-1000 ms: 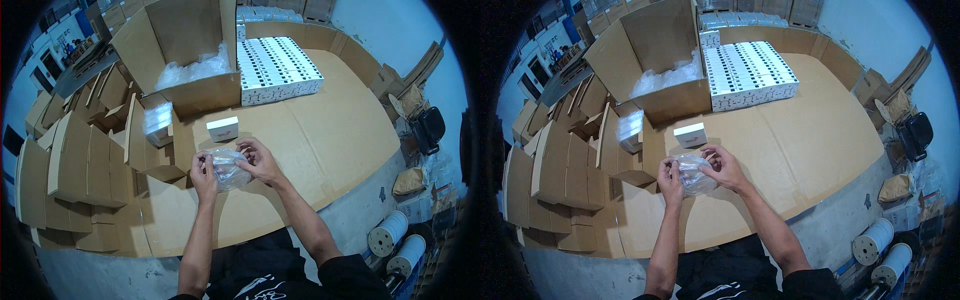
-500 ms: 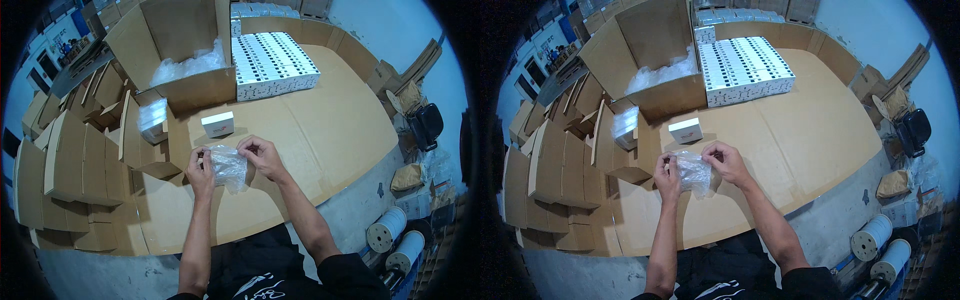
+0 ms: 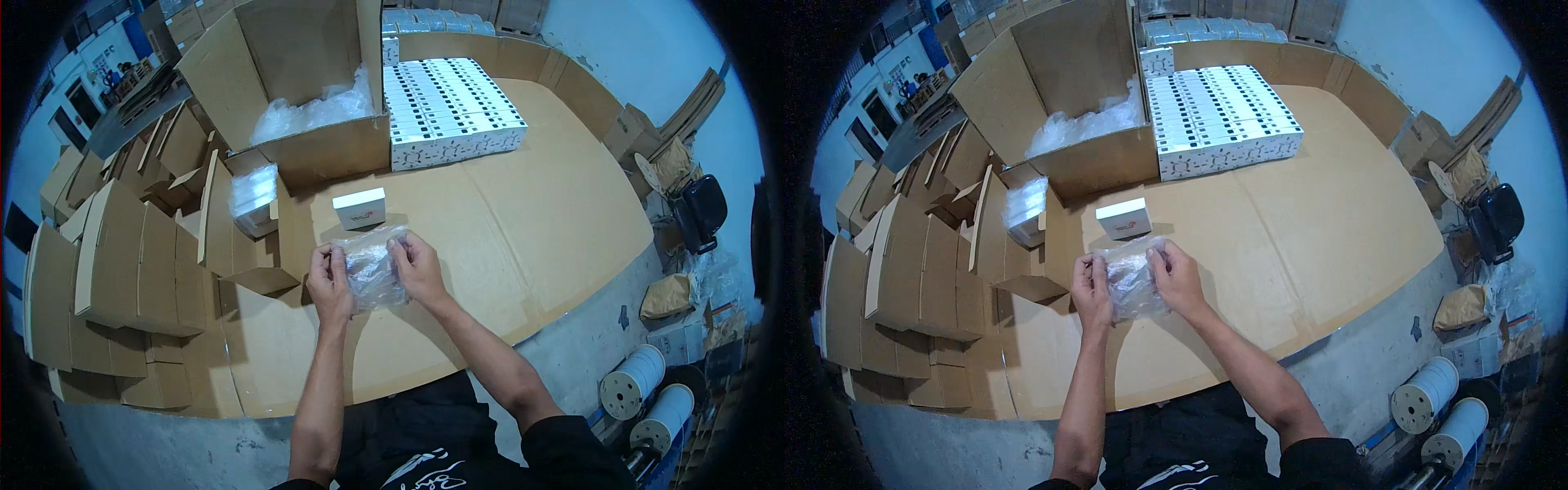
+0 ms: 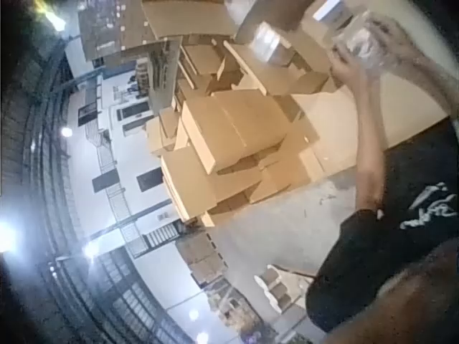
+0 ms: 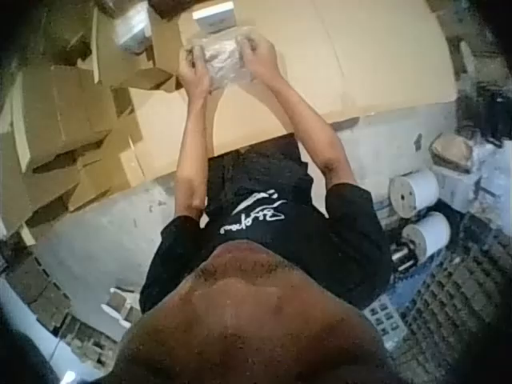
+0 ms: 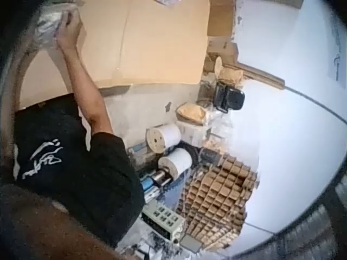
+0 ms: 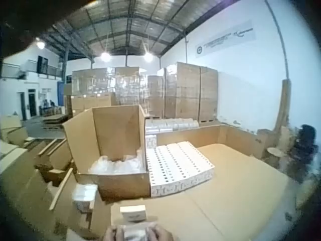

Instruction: Packing small white product boxes into plastic bags and organizing them into larger cardboard shipping boxes.

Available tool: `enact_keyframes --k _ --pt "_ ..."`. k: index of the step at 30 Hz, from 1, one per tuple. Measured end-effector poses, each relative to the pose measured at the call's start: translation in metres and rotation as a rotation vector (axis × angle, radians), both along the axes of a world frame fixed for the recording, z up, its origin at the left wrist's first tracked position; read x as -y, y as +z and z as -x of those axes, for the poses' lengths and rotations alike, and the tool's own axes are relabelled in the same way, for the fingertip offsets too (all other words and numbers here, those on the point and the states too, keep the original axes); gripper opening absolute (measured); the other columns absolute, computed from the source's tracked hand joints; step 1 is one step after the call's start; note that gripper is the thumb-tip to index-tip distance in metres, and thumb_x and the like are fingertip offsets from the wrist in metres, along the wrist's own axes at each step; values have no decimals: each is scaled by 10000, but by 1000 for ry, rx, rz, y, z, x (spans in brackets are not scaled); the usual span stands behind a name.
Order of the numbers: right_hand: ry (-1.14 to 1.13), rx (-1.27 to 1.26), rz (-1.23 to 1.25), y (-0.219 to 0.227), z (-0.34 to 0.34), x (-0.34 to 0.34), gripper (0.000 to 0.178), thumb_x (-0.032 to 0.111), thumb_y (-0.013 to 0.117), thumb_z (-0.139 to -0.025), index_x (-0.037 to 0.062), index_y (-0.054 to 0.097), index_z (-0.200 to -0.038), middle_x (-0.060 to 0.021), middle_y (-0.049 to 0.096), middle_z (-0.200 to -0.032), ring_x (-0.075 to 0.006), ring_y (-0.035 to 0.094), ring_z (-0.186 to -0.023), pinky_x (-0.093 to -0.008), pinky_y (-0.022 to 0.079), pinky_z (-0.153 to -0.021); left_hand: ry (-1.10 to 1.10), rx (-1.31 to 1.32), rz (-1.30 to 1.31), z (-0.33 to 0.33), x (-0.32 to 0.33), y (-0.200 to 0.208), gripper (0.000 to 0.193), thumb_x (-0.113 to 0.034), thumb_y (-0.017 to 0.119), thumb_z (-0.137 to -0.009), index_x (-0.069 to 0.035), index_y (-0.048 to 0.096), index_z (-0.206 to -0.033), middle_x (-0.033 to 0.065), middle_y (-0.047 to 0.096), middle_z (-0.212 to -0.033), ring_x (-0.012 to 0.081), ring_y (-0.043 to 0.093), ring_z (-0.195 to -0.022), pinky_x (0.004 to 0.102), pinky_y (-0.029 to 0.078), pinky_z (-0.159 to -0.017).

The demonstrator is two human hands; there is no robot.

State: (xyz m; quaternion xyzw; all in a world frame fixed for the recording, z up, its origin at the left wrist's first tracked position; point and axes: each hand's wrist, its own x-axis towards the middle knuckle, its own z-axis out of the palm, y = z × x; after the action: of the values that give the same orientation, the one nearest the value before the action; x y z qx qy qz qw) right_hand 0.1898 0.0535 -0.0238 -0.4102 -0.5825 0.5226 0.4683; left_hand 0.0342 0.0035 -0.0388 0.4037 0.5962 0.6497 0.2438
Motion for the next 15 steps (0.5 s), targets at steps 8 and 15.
enact_keyframes --k 8,15 --pt "-234 200 -242 10 0 4 239 179 566 -1036 -28 543 -920 -194 587 -677 -239 573 -547 -403 449 -552 11 390 -18 12 4 9 258 -230 514 -1093 11 568 -1167 25 566 -842 73 531 -636 217 447 -536" --pt "-142 184 -235 8 2 6 249 200 547 -1054 -13 538 -924 -188 549 -652 -265 551 -538 -396 445 -553 -49 51 287 -8 6 16 252 -216 620 -1034 33 646 -1065 52 670 -833 69 597 -752 262 492 -654"
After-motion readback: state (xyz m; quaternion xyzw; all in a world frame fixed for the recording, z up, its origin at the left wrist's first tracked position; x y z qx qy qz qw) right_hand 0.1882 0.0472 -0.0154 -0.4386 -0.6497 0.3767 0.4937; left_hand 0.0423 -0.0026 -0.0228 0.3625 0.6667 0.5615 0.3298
